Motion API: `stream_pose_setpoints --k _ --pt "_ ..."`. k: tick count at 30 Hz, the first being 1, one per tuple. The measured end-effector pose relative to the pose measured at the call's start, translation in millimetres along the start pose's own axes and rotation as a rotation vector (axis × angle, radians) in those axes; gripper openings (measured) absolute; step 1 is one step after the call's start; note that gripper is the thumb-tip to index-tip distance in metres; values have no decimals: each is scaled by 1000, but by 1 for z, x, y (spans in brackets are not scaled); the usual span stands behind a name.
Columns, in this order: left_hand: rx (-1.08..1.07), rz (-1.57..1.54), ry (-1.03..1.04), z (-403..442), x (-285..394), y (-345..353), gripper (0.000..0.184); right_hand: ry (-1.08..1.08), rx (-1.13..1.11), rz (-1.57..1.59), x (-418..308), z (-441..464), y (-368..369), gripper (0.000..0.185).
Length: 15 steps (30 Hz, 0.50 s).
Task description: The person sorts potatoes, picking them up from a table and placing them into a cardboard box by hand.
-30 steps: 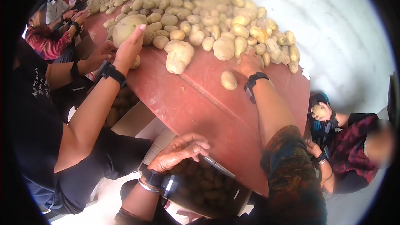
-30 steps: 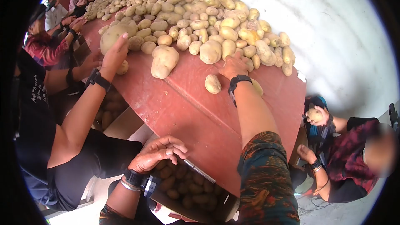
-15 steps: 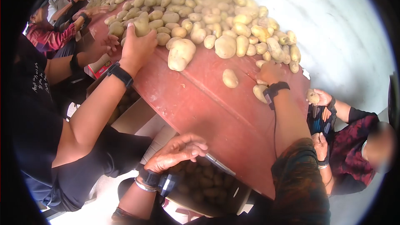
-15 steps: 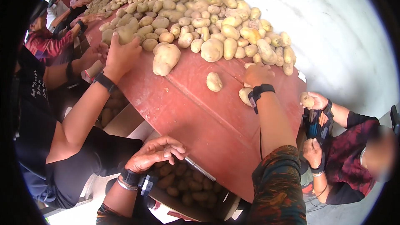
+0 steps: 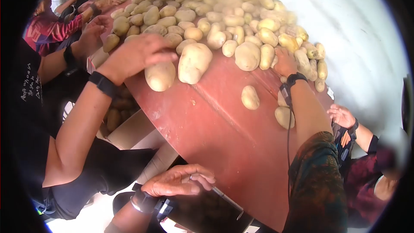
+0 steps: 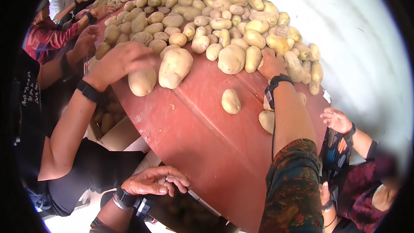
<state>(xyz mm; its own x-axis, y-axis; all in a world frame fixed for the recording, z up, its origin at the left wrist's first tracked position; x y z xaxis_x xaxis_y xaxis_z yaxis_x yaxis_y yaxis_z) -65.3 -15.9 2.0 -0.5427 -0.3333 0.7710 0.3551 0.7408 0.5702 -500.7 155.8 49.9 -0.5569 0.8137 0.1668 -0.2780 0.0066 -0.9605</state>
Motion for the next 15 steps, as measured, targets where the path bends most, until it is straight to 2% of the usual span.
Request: stream_pose_setpoints --k 2,5,9,15 --pt "7 -15 -17 2 4 -5 49 -35 -18 -25 -5 9 3 59" --pt "-35 -28 -63 6 4 -8 51 41 -138 -63 -11 13 -8 80" --pt "-11 14 -72 3 4 -7 55 57 -331 -89 -10 24 -10 81" --pt "-4 -29 -36 2 5 -7 55 -27 -338 87 -4 21 0 84"
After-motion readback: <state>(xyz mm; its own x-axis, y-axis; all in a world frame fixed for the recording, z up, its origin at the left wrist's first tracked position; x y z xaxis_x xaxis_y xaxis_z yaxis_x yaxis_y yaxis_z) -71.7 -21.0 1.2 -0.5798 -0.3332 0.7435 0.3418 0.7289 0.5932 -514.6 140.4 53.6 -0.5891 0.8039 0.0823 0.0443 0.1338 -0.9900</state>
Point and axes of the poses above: each hand's wrist, its own z-axis towards the middle knuckle, its own y-axis out of the palm, x = y × z, the point moved 5 cm from there along z, towards the middle knuckle, and after that the axes turned 13 degrees about -y, right-handed, at the moved point
